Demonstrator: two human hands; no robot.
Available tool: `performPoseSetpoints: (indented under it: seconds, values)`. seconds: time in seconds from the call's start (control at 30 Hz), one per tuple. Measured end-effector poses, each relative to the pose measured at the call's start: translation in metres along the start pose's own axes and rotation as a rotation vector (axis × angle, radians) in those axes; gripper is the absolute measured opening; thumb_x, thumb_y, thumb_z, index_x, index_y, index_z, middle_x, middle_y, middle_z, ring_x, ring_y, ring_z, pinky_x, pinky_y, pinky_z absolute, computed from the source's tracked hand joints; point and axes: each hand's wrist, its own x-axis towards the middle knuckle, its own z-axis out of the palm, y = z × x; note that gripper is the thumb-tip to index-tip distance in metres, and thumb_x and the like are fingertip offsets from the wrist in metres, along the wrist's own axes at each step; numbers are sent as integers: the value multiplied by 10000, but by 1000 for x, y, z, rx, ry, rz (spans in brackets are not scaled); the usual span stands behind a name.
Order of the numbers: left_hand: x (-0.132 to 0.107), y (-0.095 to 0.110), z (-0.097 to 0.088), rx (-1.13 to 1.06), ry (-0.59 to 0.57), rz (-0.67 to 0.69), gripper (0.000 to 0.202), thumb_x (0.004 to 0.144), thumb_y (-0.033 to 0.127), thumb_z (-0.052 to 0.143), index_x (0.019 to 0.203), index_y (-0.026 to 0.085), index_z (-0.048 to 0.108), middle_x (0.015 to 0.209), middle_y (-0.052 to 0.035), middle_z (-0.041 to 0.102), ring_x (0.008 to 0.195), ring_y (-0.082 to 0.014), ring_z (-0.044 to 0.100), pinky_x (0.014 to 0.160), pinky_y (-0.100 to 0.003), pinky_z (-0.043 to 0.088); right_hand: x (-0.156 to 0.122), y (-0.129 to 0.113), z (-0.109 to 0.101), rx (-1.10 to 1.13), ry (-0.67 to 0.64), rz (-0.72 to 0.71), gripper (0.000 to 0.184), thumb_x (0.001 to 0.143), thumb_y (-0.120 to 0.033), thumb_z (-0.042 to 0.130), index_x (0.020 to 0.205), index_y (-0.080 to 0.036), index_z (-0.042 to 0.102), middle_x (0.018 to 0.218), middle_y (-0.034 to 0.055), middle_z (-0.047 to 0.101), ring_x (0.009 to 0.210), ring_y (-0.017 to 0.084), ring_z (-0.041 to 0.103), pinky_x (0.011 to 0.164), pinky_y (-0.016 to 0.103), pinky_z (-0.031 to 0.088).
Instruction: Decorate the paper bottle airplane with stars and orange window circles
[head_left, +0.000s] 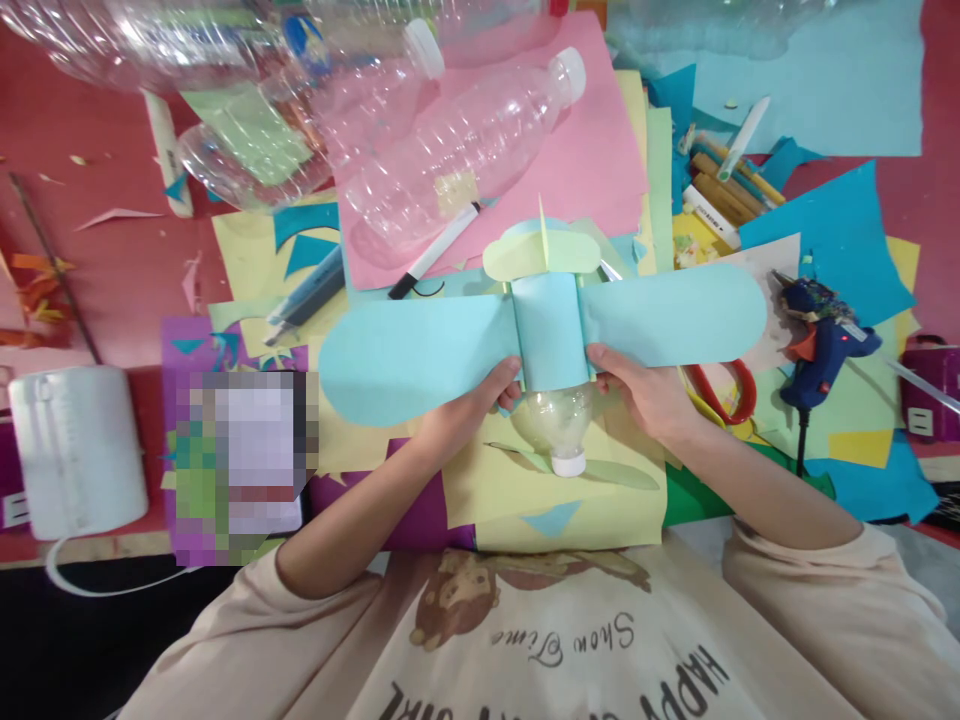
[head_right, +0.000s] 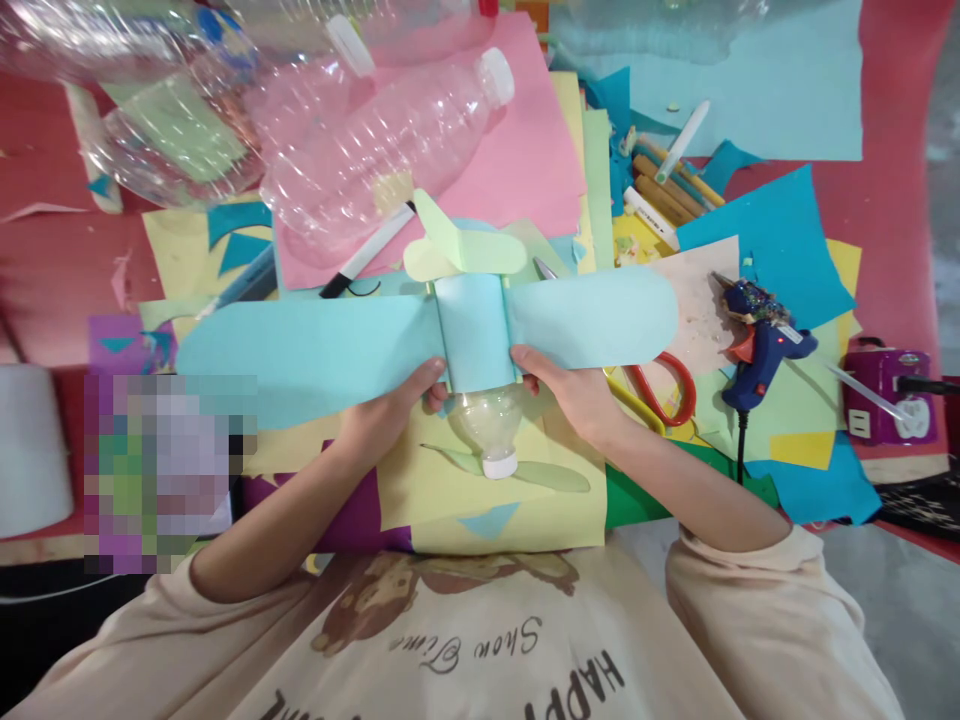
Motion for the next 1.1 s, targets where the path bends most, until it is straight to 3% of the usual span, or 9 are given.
performPoseSetpoints:
  seconds: [0.3,0.43,0.53,0.67,0.83,1.03,1.1]
  values:
    - [2,-5,-1,-46,62,-2,390,813,451,588,502,216,580,511,-6,608,529,-147,584,584,-280,509,0,-8,-5,-80,-89,-65,332,761,-465,722,589,-228,567,606,-17,560,654,162,533,692,326,462]
    - [8,-13,-3,-181,146,113,383,869,430,546,569,203,612,562,-5,632,537,-133,592,602,-275,502,1,-20,-8,-93,-241,-178,170,774,-386,731,839,-245,664,853,0,650,837,168,604,775,309,492]
    - [11,-15,-2,-255,157,169,376,880,474,527,652,196,634,639,-13,661,567,-132,613,626,-274,520,2,-24,-8,-151,-300,-237,297,743,-340,765,1008,-279,643,1072,10,629,985,180,605,840,312,502]
    - [10,-17,-2,-295,59,192,391,874,539,535,752,192,668,737,-27,696,667,-155,662,688,-281,541,4,-24,-10,-216,-301,-257,499,662,-309,829,1095,-297,582,1165,16,598,1027,196,605,876,333,516]
    - [8,-16,-9,-257,-111,301,349,840,527,620,914,197,702,949,-57,734,908,-199,703,852,-304,544,5,-32,-9,-140,-173,-257,449,637,-302,837,959,-294,525,1082,-8,611,893,164,631,746,310,558]
    - [8,-13,-12,-173,-338,390,455,812,385,700,1243,275,606,1329,-61,614,1237,-228,578,1045,-345,477,14,-54,-7,-160,-55,-290,651,467,-187,897,1025,-270,572,1020,-14,646,897,167,643,772,327,555]
    - [9,-14,-9,-114,-311,377,398,842,384,650,1224,274,628,1329,-52,616,1237,-228,580,1033,-340,482,19,-66,-10,-213,-53,-298,650,476,-151,883,1054,-244,603,1021,-16,653,888,149,644,773,313,543]
